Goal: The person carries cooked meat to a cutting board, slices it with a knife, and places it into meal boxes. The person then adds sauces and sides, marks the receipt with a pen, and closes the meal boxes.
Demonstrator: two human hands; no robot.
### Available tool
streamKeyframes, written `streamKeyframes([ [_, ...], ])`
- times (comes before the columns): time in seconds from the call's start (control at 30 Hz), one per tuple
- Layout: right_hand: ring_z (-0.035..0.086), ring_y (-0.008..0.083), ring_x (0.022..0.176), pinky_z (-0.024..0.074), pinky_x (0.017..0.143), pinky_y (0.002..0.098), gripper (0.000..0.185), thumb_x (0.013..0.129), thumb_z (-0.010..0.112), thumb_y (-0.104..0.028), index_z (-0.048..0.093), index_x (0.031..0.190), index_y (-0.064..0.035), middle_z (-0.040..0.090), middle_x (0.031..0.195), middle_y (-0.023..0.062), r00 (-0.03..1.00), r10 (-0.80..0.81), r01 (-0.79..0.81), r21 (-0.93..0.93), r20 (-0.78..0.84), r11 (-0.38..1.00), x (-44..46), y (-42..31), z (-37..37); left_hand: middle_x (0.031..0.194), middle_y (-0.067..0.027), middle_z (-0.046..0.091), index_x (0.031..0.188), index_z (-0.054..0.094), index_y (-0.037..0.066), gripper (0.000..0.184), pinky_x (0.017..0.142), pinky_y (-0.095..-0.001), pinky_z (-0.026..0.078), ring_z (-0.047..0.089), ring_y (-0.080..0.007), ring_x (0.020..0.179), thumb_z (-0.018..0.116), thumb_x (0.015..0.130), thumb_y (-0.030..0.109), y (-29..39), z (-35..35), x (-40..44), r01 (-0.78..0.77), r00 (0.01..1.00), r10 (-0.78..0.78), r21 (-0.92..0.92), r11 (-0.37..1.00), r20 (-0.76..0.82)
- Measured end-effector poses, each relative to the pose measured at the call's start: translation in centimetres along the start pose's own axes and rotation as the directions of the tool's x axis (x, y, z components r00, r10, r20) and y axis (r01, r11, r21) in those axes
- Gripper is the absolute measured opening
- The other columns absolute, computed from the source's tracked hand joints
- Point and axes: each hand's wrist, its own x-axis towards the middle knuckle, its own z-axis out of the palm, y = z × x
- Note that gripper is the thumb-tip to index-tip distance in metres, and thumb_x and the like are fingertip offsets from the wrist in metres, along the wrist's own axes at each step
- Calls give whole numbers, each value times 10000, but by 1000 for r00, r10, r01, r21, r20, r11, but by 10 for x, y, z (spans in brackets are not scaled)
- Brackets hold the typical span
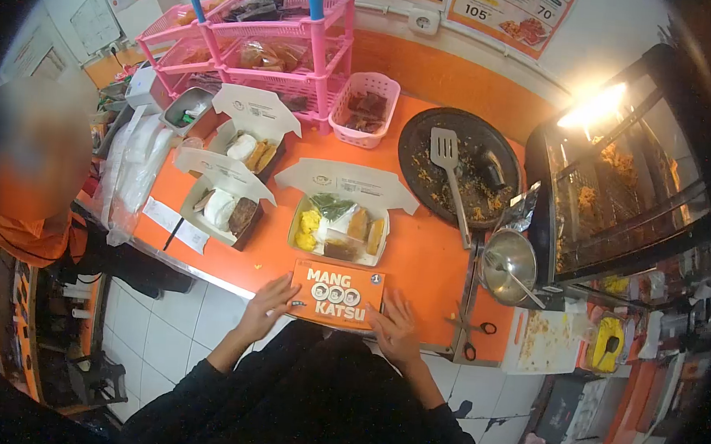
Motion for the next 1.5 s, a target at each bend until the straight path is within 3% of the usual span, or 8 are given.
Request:
streamKeyframes([
  [0.27,627,348,835,488,769,442,281,902,558,-220,621,1040,16,627,894,197,750,639,-627,487,168,608,117,17,25,918,-196,632,933,648,-13,338,682,-401,525,640,-339,775,517,942,298,-24,-10,114,369,914,-347,80,926,-211],
  [0.37,614,398,798,482,712,450,245,898,530,-194,601,943,36,617,868,249,878,479,-479,9,-6,878,127,53,47,849,-219,620,831,645,-22,367,644,-447,519,632,-388,692,468,942,280,-31,-1,138,350,937,-318,377,858,-147],
  [0.87,594,345,784,479,682,376,274,902,577,-192,568,1016,56,581,904,214,854,510,-519,218,103,826,19,-43,-34,887,-200,596,989,591,-23,251,674,-428,496,618,-356,787,630,875,197,77,-27,16,391,920,-385,81,917,-77],
  [1.03,592,292,919,458,846,380,308,843,669,-144,578,1092,13,592,984,157,812,237,-270,17,-533,963,64,-54,-68,995,-138,584,1086,518,21,509,882,-389,451,573,-312,970,817,713,194,93,-66,50,180,789,-66,128,975,-611],
  [1.13,558,258,1016,428,913,375,360,833,690,-117,545,1142,-3,563,1075,145,876,335,-280,200,-346,939,84,-29,-70,1112,-154,561,1091,502,30,435,956,-401,420,537,-280,1101,772,765,133,80,-82,88,-2,893,-28,-66,998,-449],
  [1.27,543,196,1027,425,919,354,343,874,672,-177,523,1138,-17,558,1076,91,759,651,-451,743,27,495,106,-24,-50,1269,-113,453,1129,470,52,248,1025,-377,352,386,-164,1235,600,923,100,32,-53,98,182,980,-183,-745,642,83],
  [1.4,556,135,915,454,830,304,265,933,601,-282,544,1039,-46,567,987,30,702,713,-1,1000,3,-3,127,-61,-24,1033,-36,516,1078,503,23,330,1011,-303,308,450,-124,1062,439,1008,339,88,-16,109,38,842,-419,-736,676,-341],
  [1.5,547,111,919,447,807,265,266,957,556,-330,550,1006,-68,558,992,28,709,705,-42,999,21,12,136,-63,-23,967,-13,505,1051,526,35,325,948,-292,347,459,-107,1018,498,982,352,90,-24,125,150,790,-608,-938,311,-75],
])
